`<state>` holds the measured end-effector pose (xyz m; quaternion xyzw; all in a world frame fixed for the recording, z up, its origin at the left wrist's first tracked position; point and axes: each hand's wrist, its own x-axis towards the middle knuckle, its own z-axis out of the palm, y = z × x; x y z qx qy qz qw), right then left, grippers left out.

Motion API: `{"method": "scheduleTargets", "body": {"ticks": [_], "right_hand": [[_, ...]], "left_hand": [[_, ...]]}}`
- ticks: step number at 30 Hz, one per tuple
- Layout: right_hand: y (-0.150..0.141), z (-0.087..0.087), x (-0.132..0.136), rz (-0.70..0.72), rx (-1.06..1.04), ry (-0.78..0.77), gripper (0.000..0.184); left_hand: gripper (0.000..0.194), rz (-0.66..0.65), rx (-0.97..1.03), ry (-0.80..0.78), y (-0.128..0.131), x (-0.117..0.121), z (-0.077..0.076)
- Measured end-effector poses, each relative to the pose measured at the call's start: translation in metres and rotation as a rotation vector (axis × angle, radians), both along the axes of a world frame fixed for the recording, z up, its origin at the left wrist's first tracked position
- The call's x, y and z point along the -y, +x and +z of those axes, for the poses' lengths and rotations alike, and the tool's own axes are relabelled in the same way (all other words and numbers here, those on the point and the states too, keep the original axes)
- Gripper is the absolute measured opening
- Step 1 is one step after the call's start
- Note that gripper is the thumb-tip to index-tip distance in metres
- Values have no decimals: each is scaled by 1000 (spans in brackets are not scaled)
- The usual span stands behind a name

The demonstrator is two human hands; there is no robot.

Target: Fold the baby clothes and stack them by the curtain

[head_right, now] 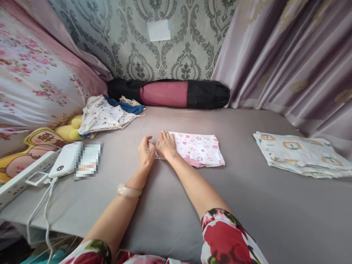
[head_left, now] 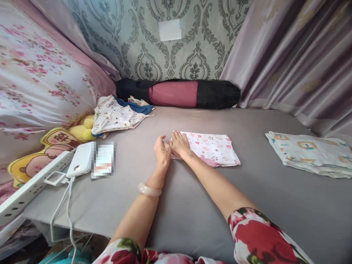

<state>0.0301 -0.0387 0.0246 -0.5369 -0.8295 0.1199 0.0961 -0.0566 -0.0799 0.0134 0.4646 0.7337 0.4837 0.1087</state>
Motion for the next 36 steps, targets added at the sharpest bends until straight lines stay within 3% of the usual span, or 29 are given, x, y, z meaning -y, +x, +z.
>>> {"method": "scheduleTargets", "body": {"ticks": [11,17,22,28,33,36], "right_hand": [[15,-1,36,45,-22,51,59],[17,2,34,46,-103,2,58],[42,8,28,0,-163,-1,58],[89,10,29,-98,-2,6,59],[102,2,31,-103,61,5,57],[102,-1,31,-102,62,4,57]], "left_hand": [[40,-30,-36,16,-2,0,-3],[39,-81,-51,10,-3,0,-6],[37,-279,-219,60,2,0,-6],[41,-608,-580,49,19,7,-5],[45,-678,-724,-146,28,14,-3],[47,-684,-773,-187,29,16,-2]]}}
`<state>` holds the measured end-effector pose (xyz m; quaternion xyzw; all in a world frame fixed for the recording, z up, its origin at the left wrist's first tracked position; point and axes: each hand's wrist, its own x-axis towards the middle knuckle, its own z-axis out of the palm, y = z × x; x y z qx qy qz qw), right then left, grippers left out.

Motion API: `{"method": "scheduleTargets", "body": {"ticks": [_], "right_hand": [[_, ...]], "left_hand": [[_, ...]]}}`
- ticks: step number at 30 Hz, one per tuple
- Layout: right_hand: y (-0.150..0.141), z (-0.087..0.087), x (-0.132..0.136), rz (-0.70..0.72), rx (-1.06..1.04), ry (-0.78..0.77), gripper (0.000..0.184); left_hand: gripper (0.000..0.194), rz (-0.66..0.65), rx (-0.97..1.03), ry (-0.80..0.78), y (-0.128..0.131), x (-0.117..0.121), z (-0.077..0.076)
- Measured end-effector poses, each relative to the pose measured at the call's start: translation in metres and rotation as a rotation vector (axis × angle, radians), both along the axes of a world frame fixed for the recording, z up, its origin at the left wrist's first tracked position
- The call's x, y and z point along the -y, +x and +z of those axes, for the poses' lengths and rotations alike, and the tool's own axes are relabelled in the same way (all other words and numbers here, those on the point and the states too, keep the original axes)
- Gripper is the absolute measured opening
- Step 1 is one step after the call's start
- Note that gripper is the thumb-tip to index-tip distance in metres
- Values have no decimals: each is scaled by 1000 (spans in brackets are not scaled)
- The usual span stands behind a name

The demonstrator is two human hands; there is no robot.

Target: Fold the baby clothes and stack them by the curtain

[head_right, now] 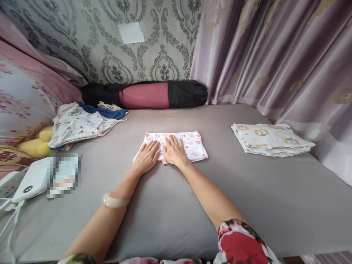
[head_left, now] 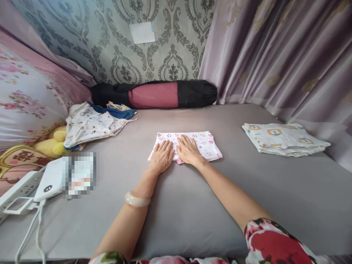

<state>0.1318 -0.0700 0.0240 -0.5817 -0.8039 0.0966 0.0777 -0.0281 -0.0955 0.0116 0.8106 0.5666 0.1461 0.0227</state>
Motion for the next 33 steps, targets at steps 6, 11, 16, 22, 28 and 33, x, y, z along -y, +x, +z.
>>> {"method": "scheduleTargets", "body": {"ticks": [6,11,16,22,28,33], "right_hand": [[7,5,-5,-2,-33,-62,57],[25,9,-9,-82,13,5,57],[34,5,-12,-85,22,-75,58],[35,4,-13,-92,-17,-69,58],[49,5,-13,-230,11,9,57],[53,-1,-14,-257,14,18,55]], "left_hand": [[49,-13,-19,23,-1,3,5],[51,-47,-5,23,-2,4,7],[53,-67,-1,-1,-3,4,6],[54,-54,-17,-10,-3,3,7],[52,-38,-19,-9,-5,3,4],[52,-34,-13,-5,-8,1,-2]]}}
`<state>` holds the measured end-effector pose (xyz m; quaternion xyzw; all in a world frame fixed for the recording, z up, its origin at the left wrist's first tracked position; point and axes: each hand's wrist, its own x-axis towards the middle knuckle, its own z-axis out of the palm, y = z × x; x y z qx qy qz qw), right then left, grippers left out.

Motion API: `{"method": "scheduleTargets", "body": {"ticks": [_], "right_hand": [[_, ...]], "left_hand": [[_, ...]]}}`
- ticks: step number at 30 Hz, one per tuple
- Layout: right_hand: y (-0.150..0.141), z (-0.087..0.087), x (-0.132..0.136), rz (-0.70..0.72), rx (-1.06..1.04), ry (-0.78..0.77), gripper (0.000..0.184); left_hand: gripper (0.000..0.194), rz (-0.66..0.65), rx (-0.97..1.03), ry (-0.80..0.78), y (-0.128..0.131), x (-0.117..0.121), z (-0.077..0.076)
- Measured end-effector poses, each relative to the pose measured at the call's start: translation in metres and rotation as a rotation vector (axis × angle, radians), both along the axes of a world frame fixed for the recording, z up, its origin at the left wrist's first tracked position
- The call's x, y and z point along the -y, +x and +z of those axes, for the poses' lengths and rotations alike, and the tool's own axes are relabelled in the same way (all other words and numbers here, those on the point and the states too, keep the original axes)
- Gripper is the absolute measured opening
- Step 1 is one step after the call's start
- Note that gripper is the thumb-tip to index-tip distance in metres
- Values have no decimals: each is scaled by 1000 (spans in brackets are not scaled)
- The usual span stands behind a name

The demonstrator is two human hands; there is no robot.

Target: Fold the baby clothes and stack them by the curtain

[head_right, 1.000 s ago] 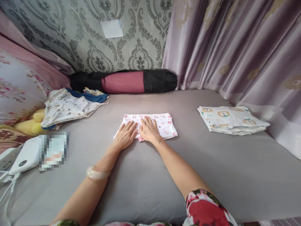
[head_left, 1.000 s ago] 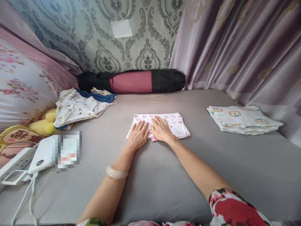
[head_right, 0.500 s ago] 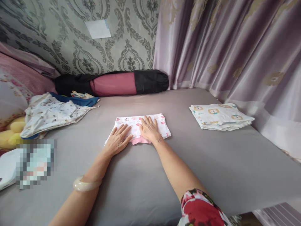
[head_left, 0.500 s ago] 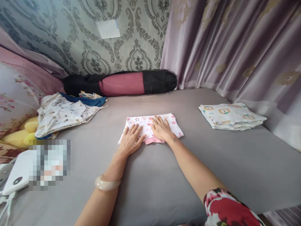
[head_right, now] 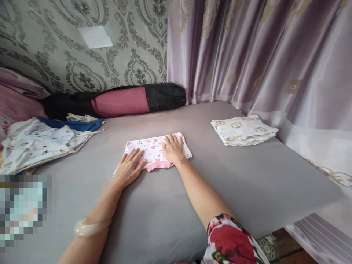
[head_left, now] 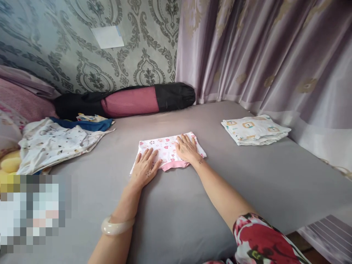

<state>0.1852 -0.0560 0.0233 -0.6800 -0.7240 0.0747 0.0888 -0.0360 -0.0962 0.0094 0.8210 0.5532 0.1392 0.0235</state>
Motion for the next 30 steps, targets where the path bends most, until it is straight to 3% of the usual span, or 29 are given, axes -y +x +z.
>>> {"method": "scheduleTargets", "body": {"ticks": [7,12,24,30], "right_hand": [[0,-1,0,-15,-35,47,54],[6,-1,-1,-147,-52,87,60],[11,-3,-4,-230,-76,-1,64],[-3,5,8,-251,-56,-11,65]], "left_hand": [[52,19,1,0,-1,0,0],[52,28,0,-6,-1,1,1],[53,48,-8,-31,-2,2,3],[54,72,-25,-23,-4,1,1]]}}
